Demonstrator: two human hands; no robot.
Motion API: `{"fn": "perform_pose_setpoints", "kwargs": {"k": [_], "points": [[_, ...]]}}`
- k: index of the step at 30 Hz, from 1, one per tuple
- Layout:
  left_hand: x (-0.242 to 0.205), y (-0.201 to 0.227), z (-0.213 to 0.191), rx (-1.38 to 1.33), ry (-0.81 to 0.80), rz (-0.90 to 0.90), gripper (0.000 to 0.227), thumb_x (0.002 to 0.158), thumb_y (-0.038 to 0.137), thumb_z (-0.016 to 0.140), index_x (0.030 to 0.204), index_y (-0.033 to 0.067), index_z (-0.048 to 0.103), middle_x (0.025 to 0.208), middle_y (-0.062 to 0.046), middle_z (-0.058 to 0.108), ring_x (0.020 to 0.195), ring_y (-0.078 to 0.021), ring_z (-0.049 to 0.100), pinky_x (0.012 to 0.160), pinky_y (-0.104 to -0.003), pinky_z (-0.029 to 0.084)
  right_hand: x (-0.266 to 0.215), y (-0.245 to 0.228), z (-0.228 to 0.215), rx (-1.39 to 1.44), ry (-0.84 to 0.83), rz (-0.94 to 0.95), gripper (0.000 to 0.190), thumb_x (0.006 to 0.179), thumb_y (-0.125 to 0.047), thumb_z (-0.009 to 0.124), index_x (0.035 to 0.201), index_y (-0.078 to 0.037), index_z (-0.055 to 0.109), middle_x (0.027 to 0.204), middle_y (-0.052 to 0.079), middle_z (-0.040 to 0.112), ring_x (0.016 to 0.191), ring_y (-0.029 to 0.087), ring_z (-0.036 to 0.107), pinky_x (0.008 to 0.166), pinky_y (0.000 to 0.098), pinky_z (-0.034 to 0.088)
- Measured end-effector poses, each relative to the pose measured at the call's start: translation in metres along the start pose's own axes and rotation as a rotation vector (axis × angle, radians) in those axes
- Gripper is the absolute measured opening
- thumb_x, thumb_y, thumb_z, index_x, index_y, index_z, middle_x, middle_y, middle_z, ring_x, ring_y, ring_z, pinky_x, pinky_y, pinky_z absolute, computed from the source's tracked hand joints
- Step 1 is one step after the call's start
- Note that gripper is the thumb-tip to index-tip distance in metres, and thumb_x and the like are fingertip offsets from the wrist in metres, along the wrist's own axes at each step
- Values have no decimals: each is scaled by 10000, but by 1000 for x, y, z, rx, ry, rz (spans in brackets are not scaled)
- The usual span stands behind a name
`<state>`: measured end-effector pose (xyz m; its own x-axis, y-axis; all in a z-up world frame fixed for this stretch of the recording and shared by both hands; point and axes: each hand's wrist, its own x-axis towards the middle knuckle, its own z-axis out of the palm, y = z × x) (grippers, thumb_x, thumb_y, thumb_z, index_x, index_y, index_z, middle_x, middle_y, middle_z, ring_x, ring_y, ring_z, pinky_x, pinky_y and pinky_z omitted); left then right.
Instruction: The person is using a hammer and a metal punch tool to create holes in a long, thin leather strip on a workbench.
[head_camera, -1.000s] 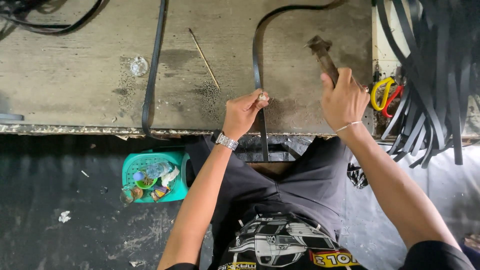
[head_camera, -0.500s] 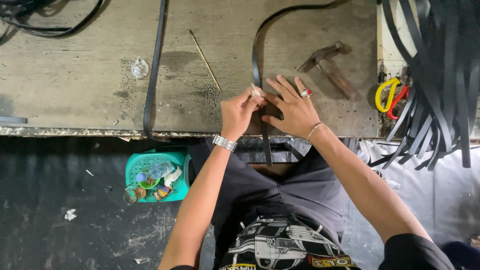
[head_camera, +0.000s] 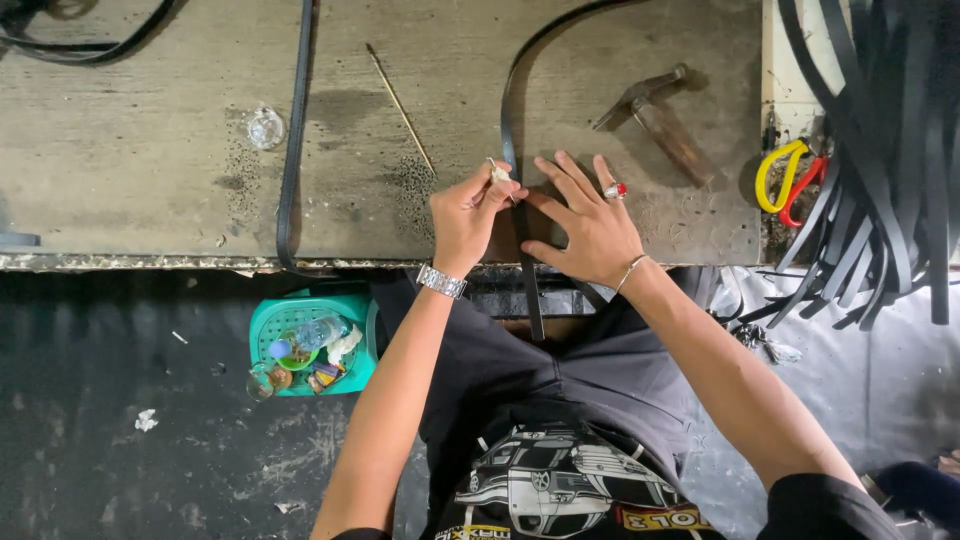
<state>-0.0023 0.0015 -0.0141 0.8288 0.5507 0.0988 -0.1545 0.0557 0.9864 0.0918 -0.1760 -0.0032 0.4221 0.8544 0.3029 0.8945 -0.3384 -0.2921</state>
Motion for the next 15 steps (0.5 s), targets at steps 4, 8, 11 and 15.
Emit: {"fn": "perform_pose_setpoints", "kwargs": {"k": [4, 8, 11, 15], "points": [[0, 3, 1, 42, -5, 23, 191, 985, 67, 714, 1152, -23, 728, 958, -235, 776, 862, -252, 783, 750, -310, 666, 0, -1, 0, 0, 9, 4, 614, 827, -570, 756, 1289, -173, 676, 1590, 73, 473, 1529, 265, 362, 1249, 566, 171], [0, 7, 3, 115, -9, 78, 200, 971, 89, 732, 1144, -11, 736, 942, -231, 777, 853, -244, 782, 725, -302, 667, 0, 0, 0, 14, 1, 12, 610, 820, -566, 764, 1275, -167, 683, 1597, 64, 468, 1533, 257, 355, 1254, 570, 167], [0, 12, 4, 148, -16, 109, 198, 965, 89, 738, 1135, -12, 738, 921, -226, 778, 847, -233, 777, 714, -294, 664, 1, -1, -1, 20, 15, 11, 592, 820, -560, 770, 1253, -164, 692, 1590, 63, 478, 1531, 256, 361, 1256, 561, 164], [0, 11, 4, 190, -17, 156, 189, 955, 73, 744, 1118, -23, 740, 920, -226, 778, 831, -241, 785, 696, -297, 666, 1, -1, -2, 19, 30, 5, 575, 826, -560, 768, 1236, -161, 703, 1579, 65, 495, 1528, 257, 370, 1262, 545, 153]]}}
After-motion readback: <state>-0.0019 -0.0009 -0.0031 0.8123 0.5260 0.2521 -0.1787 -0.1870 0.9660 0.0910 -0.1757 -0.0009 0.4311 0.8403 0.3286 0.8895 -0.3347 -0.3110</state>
